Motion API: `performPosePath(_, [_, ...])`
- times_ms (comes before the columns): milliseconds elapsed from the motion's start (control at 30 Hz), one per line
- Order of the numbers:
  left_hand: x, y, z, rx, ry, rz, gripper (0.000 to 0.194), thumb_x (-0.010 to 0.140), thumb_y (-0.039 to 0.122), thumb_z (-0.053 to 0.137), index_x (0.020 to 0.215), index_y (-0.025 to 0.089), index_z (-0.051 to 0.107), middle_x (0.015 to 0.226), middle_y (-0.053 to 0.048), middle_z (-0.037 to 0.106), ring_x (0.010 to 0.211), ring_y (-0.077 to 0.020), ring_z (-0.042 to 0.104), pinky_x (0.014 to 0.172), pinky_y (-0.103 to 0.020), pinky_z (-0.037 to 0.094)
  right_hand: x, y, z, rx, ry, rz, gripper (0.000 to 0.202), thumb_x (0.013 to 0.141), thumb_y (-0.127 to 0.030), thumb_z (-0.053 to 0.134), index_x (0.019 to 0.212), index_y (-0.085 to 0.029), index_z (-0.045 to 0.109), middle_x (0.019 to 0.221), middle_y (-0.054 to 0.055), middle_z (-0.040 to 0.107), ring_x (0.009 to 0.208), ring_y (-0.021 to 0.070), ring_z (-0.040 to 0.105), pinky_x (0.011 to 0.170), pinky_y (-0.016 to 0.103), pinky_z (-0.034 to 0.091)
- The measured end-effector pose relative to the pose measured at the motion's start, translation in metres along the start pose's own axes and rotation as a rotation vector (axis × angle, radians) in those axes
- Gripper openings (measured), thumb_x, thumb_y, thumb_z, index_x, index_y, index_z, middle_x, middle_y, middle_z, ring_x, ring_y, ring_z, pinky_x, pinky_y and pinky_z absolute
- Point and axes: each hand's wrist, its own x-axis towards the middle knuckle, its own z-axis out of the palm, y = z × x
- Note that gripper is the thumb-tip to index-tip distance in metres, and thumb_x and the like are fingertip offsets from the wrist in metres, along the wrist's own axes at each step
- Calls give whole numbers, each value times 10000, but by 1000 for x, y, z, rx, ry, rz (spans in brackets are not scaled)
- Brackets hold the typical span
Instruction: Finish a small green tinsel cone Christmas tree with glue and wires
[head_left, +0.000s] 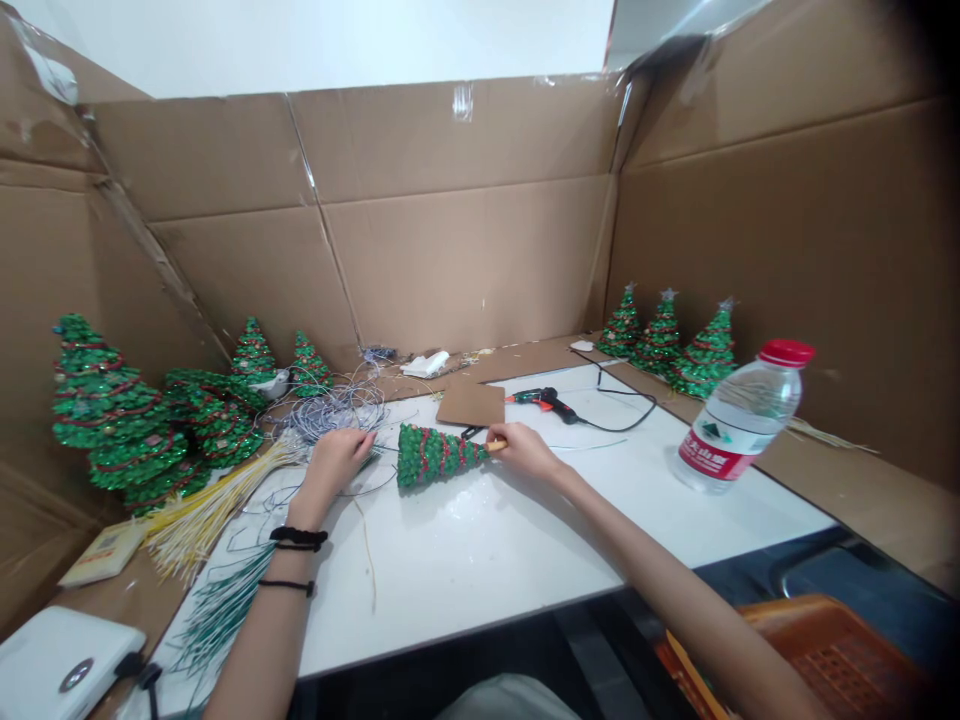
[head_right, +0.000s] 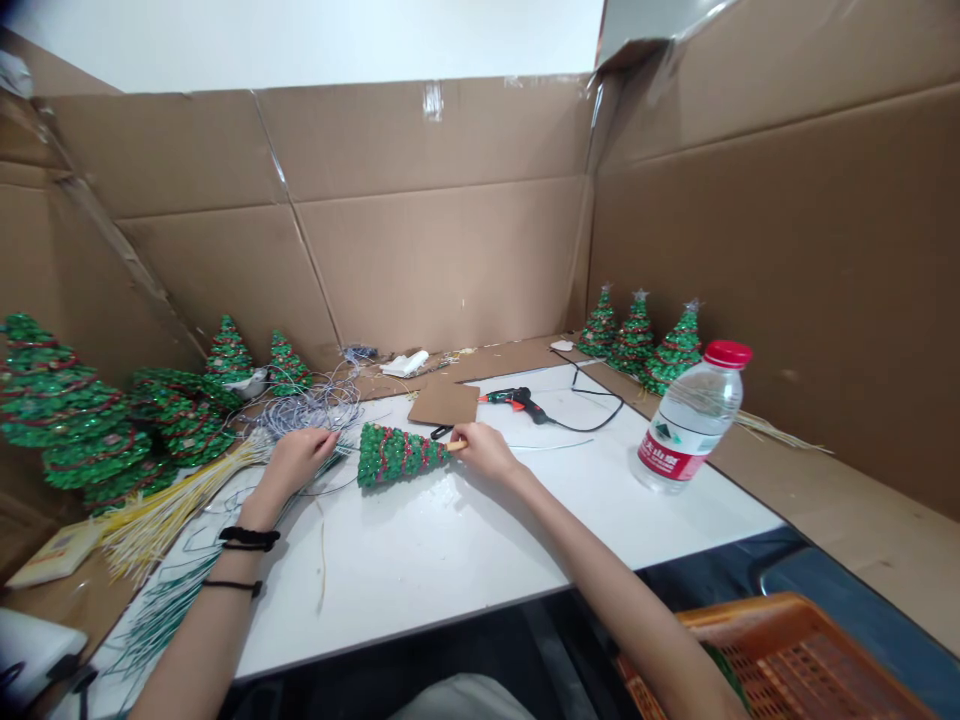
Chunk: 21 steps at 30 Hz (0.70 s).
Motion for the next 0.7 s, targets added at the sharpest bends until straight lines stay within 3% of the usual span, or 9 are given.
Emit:
performPosePath(200, [-7, -15, -5, -50, -87, -200, 537, 949, 440, 272, 655, 184, 642, 702, -94, 689, 663, -201, 592, 561, -270, 244, 0, -1, 3, -31, 18, -2, 104, 706, -147, 546, 736, -189, 636, 740, 25, 660, 671, 143, 535, 570, 220, 266])
performPosePath(533, [-10, -20, 0, -146, -134, -186, 510, 935, 413, 284, 625, 183, 617, 664, -78, 680, 592, -182, 562, 555, -261, 281, 1, 7, 11, -17, 11, -95, 239, 732, -89, 476, 891, -190, 623, 832, 57, 669, 764, 179, 565, 629, 226, 311])
performPosePath(600, [-10, -23, 3, -127, -138, -164, 458, 927, 388, 321, 651, 182, 621, 685, -74, 691, 635, -190, 581, 622, -275, 329, 2, 11, 10, 14, -1, -123, 315, 746, -74, 434, 988, -186, 603, 863, 59, 668, 783, 176, 573, 664, 221, 345])
performPosePath(700, [-8, -21, 5, -60, -49, -62, 280, 905, 306, 404, 815, 198, 646, 847, -63, 716, 838, -221, 607, 865, -358, 340, 3, 15, 8, 75, -5, -151, 428, 724, -39, 387, 1089, -181, 560, 873, 57, 657, 791, 177, 573, 693, 225, 372])
